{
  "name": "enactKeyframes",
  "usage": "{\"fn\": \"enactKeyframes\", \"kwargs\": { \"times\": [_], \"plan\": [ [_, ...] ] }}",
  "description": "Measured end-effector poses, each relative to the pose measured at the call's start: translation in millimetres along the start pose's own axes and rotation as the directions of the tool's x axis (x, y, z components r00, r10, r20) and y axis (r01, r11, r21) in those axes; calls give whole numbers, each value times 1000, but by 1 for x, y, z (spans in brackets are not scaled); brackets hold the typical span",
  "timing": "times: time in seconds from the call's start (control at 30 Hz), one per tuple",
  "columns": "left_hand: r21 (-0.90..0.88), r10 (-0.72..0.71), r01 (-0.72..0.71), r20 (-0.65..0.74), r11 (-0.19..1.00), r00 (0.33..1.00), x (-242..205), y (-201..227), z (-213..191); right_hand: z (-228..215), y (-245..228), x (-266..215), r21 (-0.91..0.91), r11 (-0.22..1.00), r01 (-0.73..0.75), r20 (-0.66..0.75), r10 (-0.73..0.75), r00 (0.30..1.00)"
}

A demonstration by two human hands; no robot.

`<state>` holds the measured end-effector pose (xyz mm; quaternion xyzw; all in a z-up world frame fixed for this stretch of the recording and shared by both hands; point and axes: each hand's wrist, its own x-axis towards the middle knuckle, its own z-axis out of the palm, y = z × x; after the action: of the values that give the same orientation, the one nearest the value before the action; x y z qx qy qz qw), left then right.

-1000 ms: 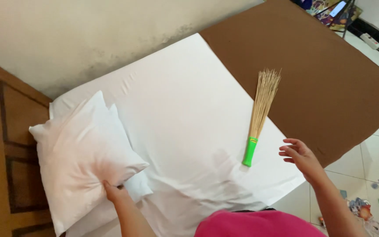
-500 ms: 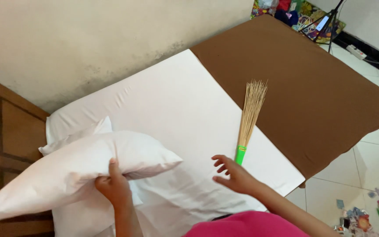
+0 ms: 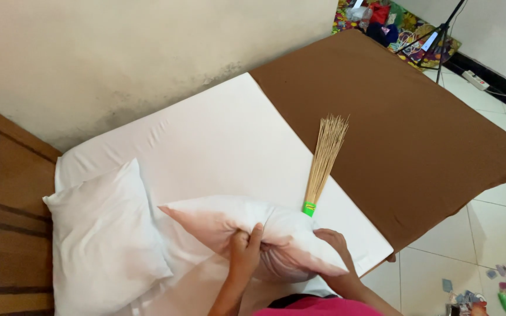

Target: The person tidies a hotel room by first making the bed, then collecting papers, toys, and cards from the floor into a tote bag. The bed is made by flipping and straightening a pillow, pulling up a blanket, and sweeping the bed surface with a broom.

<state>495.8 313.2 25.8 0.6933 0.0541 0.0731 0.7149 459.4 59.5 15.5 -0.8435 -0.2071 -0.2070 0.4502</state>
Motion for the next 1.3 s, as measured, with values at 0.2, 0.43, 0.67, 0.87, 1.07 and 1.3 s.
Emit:
{"fn": "enactKeyframes", "kwargs": {
  "times": [0.2,0.43,0.67,0.87,1.07,1.3],
  "plan": [
    [387,430,-404,21,829,902,34,73,-22,-29,69,0,131,921,-368,-108,382,918],
    [352,380,-281,-257,893,888,92,34,-86,-71,80,7,370,780,-505,-45,558,829],
    [151,225,-198,-195,969,954,145,-9,-74,-86,90,-18,362,760,-540,-21,585,810],
    [15,222,-221,-54,975,974,161,-18,-3,-117,29,6,245,771,-588,-60,617,785],
    [-37,235,-235,290,971,928,68,36,104,-109,-65,67,-431,886,-169,-136,122,983],
    [-6,427,-471,435,882,793,6,58,145,-88,-25,74,-378,874,-304,113,370,922]
  ]
}}
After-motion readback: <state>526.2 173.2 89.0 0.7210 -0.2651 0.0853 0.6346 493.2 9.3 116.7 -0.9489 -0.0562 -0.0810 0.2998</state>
